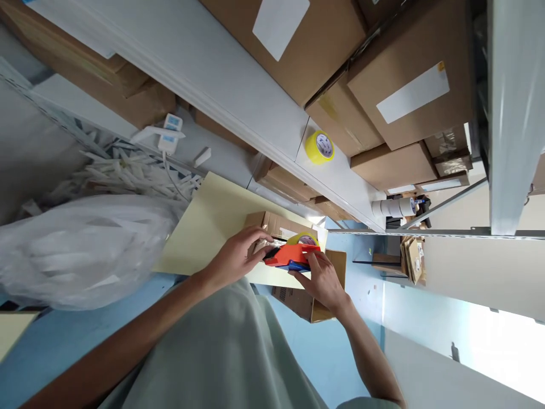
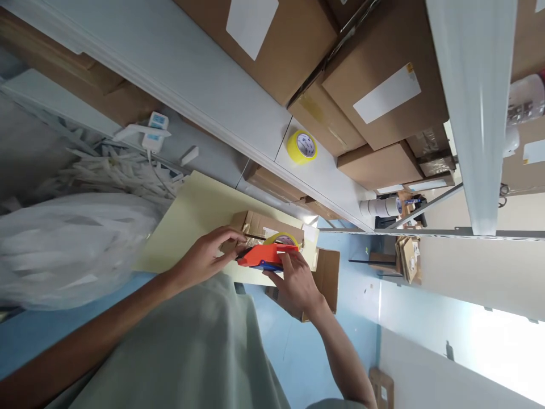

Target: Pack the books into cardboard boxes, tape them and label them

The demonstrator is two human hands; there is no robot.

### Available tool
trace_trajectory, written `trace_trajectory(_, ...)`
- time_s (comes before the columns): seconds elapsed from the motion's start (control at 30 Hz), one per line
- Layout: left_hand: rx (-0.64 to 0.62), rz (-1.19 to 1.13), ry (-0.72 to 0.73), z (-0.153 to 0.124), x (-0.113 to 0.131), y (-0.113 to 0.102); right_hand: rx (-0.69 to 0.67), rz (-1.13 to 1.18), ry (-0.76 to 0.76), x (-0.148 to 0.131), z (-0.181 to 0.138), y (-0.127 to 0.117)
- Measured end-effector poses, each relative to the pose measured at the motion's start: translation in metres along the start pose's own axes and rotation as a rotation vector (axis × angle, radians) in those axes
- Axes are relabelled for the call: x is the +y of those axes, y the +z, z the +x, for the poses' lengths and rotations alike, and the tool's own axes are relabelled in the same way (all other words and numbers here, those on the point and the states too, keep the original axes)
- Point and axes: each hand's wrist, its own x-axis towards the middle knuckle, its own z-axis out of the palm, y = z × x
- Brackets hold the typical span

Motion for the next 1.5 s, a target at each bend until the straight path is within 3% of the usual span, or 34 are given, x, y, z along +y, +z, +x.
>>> trace_trajectory(0.17,-0.053,-0.066,-0.095,-0.011,-0.011,-0.011,-0.146,0.011,0.037,-0.013,0.011,-0.006)
trace_trajectory(0.47,-0.034,-0.218,-0.373,-0.031,-0.044,-0.013,-0.445,0.044,0.362,-0.057,0.048,-0.015)
trace_trajectory(0.73,-0.083,-0.393,-0.493,-0.034,-0.064,-0.003,-0.584,-0.063,0.39,-0.058,0.063,-0.025)
trace_trajectory(0.93,-0.114,-0.406,-0.495,-0.032,-0.05,0.008,-0.659,-0.033,0.379,-0.045,0.064,-0.07)
trace_trajectory(1.03,-0.007,-0.31,-0.493,-0.025,-0.062,-0.003,-0.714,-0.031,0.433,-0.029,0.061,-0.104)
trace_trajectory(1.1,0.09,-0.246,-0.498,-0.02,-0.082,-0.012,-0.708,-0.011,0.502,-0.018,0.059,-0.123)
trace_trajectory(1.2,0.11,-0.229,-0.503,-0.011,-0.116,-0.012,-0.647,0.003,0.546,-0.012,0.062,-0.137)
trace_trajectory(1.5,0.193,-0.351,-0.579,0.008,-0.175,0.048,-0.509,-0.124,0.441,-0.048,0.093,-0.114)
